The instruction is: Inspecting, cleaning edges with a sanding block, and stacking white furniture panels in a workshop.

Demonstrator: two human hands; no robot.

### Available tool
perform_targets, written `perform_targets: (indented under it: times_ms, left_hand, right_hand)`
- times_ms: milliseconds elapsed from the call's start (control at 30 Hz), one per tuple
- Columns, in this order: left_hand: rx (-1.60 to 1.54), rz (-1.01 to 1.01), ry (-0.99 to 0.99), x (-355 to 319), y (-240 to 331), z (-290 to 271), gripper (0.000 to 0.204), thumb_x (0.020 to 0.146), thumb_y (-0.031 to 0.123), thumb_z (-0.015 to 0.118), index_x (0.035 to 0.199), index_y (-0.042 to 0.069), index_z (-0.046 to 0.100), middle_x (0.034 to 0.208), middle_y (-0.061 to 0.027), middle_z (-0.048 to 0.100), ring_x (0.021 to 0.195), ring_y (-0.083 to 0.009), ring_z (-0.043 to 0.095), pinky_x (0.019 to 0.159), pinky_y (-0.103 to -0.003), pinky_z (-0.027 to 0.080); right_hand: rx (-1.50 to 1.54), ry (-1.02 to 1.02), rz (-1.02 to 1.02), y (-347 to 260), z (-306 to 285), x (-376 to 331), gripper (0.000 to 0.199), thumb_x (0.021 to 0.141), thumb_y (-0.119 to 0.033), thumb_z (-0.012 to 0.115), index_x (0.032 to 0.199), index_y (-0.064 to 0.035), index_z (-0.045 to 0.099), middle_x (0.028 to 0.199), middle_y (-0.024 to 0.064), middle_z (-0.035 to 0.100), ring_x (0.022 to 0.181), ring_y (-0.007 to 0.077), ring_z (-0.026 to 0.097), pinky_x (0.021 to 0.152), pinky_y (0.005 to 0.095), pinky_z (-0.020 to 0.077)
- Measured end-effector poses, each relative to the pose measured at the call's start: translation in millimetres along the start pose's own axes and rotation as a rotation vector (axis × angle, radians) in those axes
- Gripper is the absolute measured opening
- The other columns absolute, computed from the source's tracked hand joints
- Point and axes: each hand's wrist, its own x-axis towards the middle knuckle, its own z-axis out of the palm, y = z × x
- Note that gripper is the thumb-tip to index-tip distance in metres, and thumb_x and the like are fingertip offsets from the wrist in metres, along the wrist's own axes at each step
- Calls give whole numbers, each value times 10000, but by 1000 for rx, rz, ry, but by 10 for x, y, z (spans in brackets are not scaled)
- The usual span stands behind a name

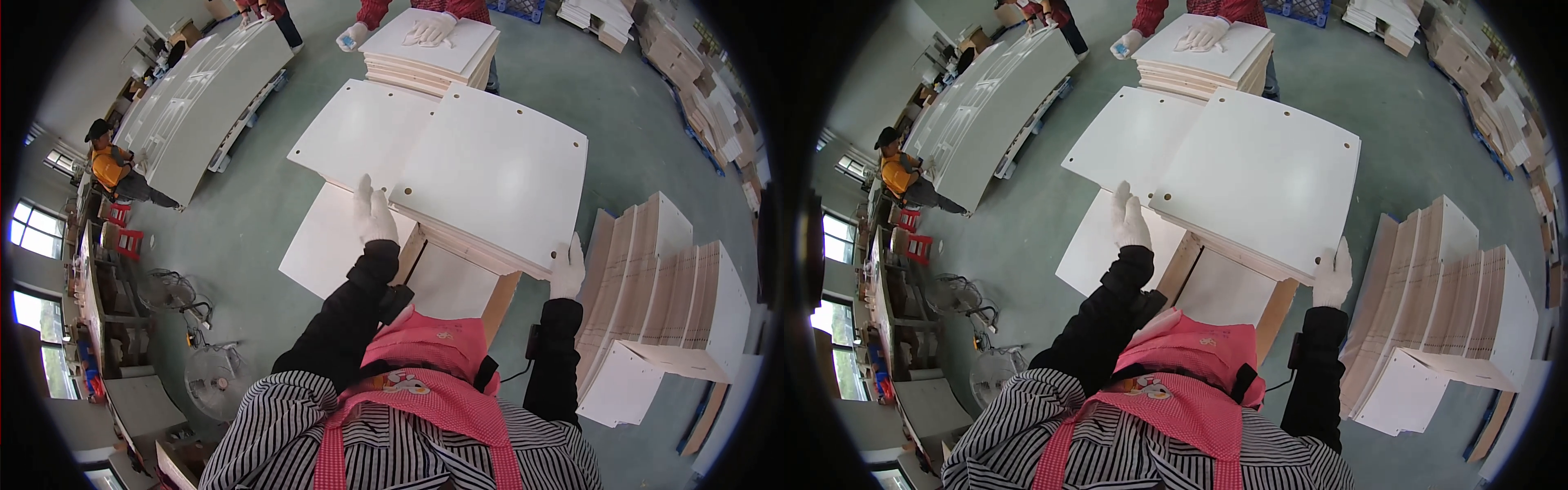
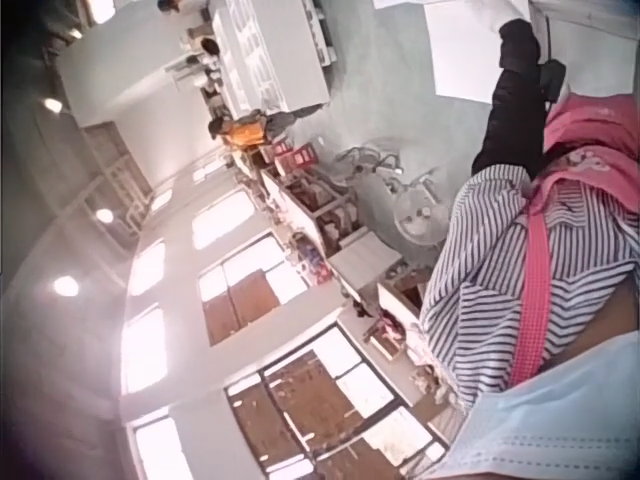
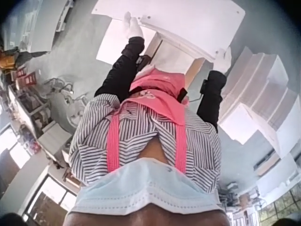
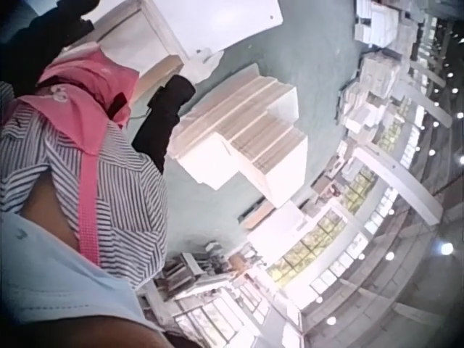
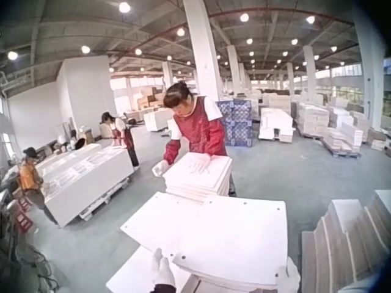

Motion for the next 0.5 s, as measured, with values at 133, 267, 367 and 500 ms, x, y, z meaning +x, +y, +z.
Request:
perform_targets:
  times_ms: [133,267,367,500]
  left_hand:
    - [154,-270,-522,352,-322,-281,564,1056,340,457,1518,20,413,1503,-165,506,1433,-278,425,1168,-358,329]
    - [476,-12,-657,295,-487,-283,584,1060,371,451,1555,71,374,1532,-156,490,1434,-281,439,1171,-331,329]
    - [561,-31,-723,319,-439,-274,612,1055,371,475,1579,93,323,1516,-167,505,1410,-269,475,1148,-331,367]
    - [340,-67,-785,592,-466,-533,656,1043,357,498,1587,60,285,1437,-157,581,1333,-274,553,1108,-368,429]
  right_hand:
    - [-46,53,-36,20,26,31,444,1013,-206,522,1411,-11,554,1277,158,647,1028,247,669,920,351,515]
    - [-19,94,30,-43,24,60,426,1021,-219,503,1379,-3,584,1244,162,671,1057,256,667,933,358,510]
    - [-40,113,-13,-30,34,75,427,1020,-220,500,1376,-1,590,1235,149,678,1063,229,658,921,357,518]
    - [-117,283,-215,297,-68,24,393,1013,-214,490,1276,46,623,1151,158,679,1027,252,653,920,351,516]
